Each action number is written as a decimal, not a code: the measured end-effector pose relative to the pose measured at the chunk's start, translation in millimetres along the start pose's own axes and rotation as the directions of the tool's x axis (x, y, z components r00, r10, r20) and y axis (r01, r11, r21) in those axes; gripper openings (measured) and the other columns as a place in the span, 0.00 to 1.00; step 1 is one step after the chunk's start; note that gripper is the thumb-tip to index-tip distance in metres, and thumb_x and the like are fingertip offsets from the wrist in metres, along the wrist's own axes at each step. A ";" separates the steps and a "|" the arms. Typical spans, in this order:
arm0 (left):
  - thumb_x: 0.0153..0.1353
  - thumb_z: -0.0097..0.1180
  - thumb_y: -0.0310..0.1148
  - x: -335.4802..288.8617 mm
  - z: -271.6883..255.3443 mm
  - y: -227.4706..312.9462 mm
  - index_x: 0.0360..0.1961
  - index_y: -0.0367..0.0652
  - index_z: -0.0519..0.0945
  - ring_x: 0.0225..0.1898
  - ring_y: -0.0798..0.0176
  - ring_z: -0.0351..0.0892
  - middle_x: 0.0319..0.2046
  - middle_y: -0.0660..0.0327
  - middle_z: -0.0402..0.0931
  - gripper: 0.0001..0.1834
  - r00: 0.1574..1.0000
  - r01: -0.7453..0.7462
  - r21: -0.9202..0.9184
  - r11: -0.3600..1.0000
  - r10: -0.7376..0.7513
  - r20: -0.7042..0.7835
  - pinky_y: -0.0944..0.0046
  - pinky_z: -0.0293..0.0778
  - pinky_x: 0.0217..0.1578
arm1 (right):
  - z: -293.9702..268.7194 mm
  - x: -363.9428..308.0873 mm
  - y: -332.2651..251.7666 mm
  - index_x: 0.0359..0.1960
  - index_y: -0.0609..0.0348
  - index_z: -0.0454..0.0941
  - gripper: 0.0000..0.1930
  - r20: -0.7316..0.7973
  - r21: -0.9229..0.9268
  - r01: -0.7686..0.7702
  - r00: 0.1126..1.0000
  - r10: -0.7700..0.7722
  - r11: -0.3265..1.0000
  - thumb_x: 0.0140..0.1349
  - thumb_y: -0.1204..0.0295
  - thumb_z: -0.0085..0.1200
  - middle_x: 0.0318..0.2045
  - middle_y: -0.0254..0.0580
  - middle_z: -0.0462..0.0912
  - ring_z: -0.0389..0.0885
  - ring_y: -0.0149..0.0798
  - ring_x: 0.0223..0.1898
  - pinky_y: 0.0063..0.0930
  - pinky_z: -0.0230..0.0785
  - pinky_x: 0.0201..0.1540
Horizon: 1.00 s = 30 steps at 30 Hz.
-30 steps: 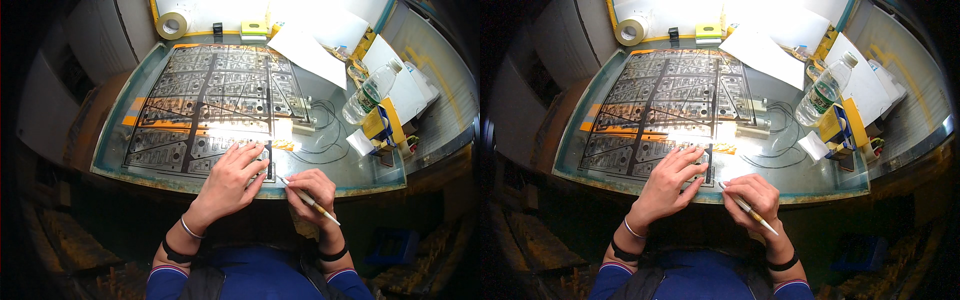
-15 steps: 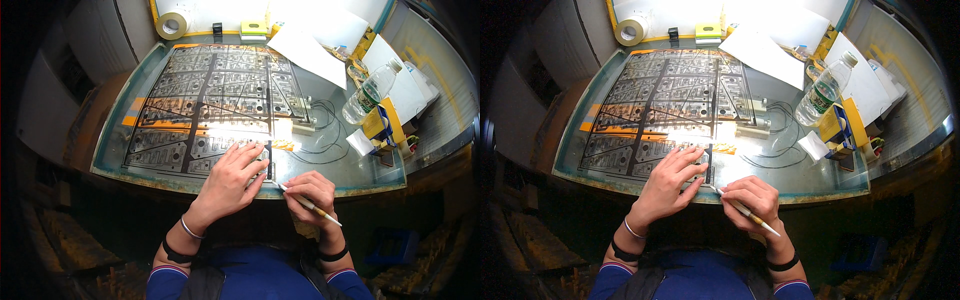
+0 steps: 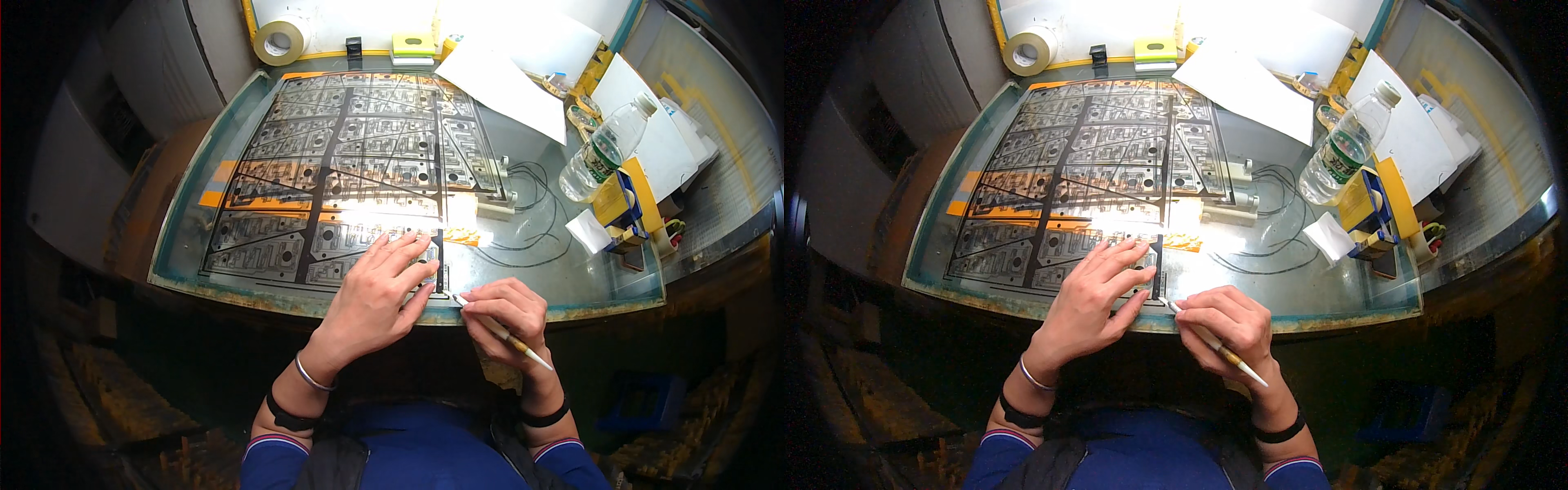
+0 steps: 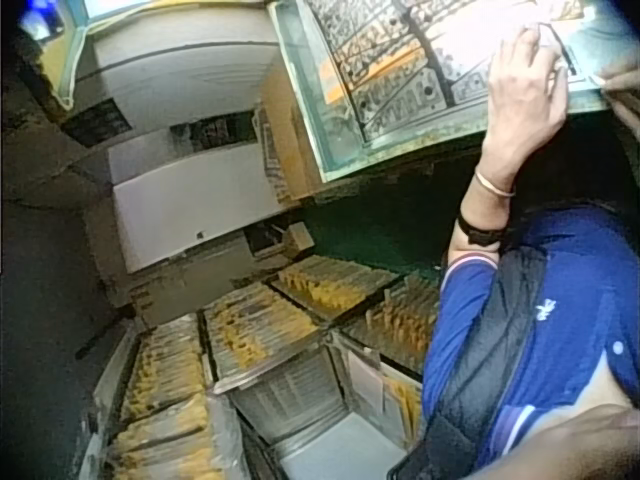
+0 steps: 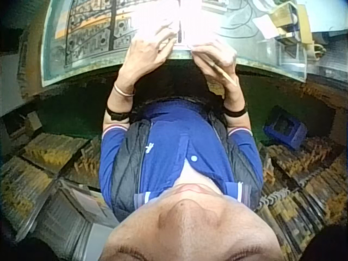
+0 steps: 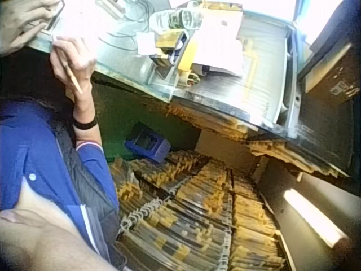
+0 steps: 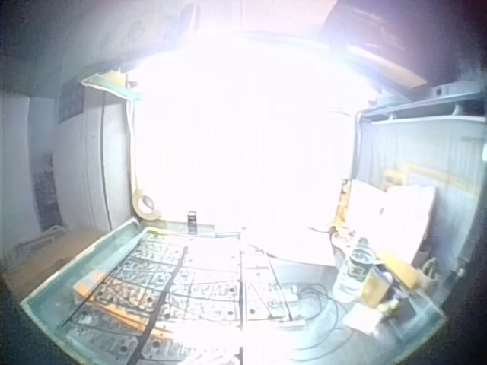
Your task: The recorder uses a specialized pick tool to clean and inspect a precision-cut metal sheet on a glass-topped workstation.
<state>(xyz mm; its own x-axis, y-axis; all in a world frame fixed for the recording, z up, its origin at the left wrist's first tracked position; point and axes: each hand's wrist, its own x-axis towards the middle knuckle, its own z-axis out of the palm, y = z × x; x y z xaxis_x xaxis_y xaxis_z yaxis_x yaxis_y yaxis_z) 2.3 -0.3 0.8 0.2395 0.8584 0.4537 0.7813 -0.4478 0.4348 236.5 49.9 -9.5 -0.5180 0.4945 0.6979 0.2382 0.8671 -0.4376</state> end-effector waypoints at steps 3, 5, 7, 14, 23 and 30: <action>0.67 0.63 0.32 0.5 0.0 0.0 0.53 0.41 0.85 0.70 0.47 0.74 0.63 0.49 0.79 0.15 1.000 0.001 0.000 1.000 -0.001 -0.001 0.42 0.62 0.74 | 2.5 0.1 -0.1 0.33 0.56 0.85 0.11 -0.041 -0.033 -0.015 0.999 0.014 0.999 0.48 0.82 0.72 0.34 0.39 0.90 0.90 0.42 0.37 0.32 0.82 0.40; 0.67 0.63 0.32 0.5 0.2 0.0 0.53 0.41 0.85 0.70 0.47 0.74 0.63 0.49 0.79 0.15 1.000 0.003 -0.002 1.000 -0.003 0.000 0.42 0.63 0.74 | 3.5 -0.2 0.8 0.34 0.57 0.85 0.11 -0.064 -0.036 -0.011 0.998 0.008 0.999 0.49 0.82 0.72 0.34 0.40 0.90 0.90 0.43 0.36 0.32 0.82 0.40; 0.67 0.63 0.32 0.1 0.1 0.1 0.52 0.41 0.85 0.70 0.47 0.74 0.63 0.50 0.79 0.14 1.000 0.004 -0.004 1.000 -0.004 -0.002 0.42 0.63 0.74 | 4.3 -1.1 0.7 0.34 0.57 0.86 0.11 -0.084 -0.025 -0.020 0.996 0.018 0.999 0.49 0.82 0.72 0.34 0.41 0.90 0.90 0.43 0.36 0.33 0.82 0.40; 0.67 0.63 0.32 -1.6 -0.7 -0.9 0.52 0.41 0.85 0.70 0.46 0.74 0.63 0.50 0.79 0.14 1.000 0.005 -0.013 1.000 -0.005 -0.003 0.42 0.62 0.74 | 5.3 -3.2 -0.5 0.35 0.60 0.85 0.10 -0.120 0.022 -0.057 0.991 0.059 0.998 0.53 0.80 0.74 0.33 0.44 0.90 0.89 0.45 0.35 0.34 0.82 0.39; 0.67 0.62 0.32 0.2 -2.1 -1.8 0.53 0.41 0.85 0.70 0.45 0.73 0.64 0.49 0.78 0.15 1.000 0.015 -0.007 1.000 -0.015 0.011 0.43 0.62 0.74 | -19.1 -4.0 0.8 0.46 0.61 0.83 0.09 -0.163 0.019 -0.135 0.977 0.137 0.991 0.67 0.77 0.65 0.35 0.44 0.89 0.86 0.48 0.34 0.35 0.77 0.43; 0.67 0.62 0.32 1.7 -0.2 -1.9 0.53 0.42 0.85 0.70 0.44 0.73 0.64 0.48 0.79 0.15 1.000 0.017 -0.021 1.000 -0.017 0.012 0.43 0.61 0.75 | -11.9 -5.2 5.1 0.49 0.59 0.84 0.09 -0.095 0.225 -0.294 0.942 0.321 0.929 0.70 0.81 0.59 0.37 0.44 0.90 0.90 0.45 0.39 0.33 0.79 0.44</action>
<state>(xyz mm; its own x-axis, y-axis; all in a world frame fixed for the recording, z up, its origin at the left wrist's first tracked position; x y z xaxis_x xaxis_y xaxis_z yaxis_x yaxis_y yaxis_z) 1.1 2.0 0.9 0.2333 0.8689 0.4366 0.7732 -0.4380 0.4586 250.2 52.6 -8.6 -0.3336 0.7499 0.5713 0.1885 0.6468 -0.7390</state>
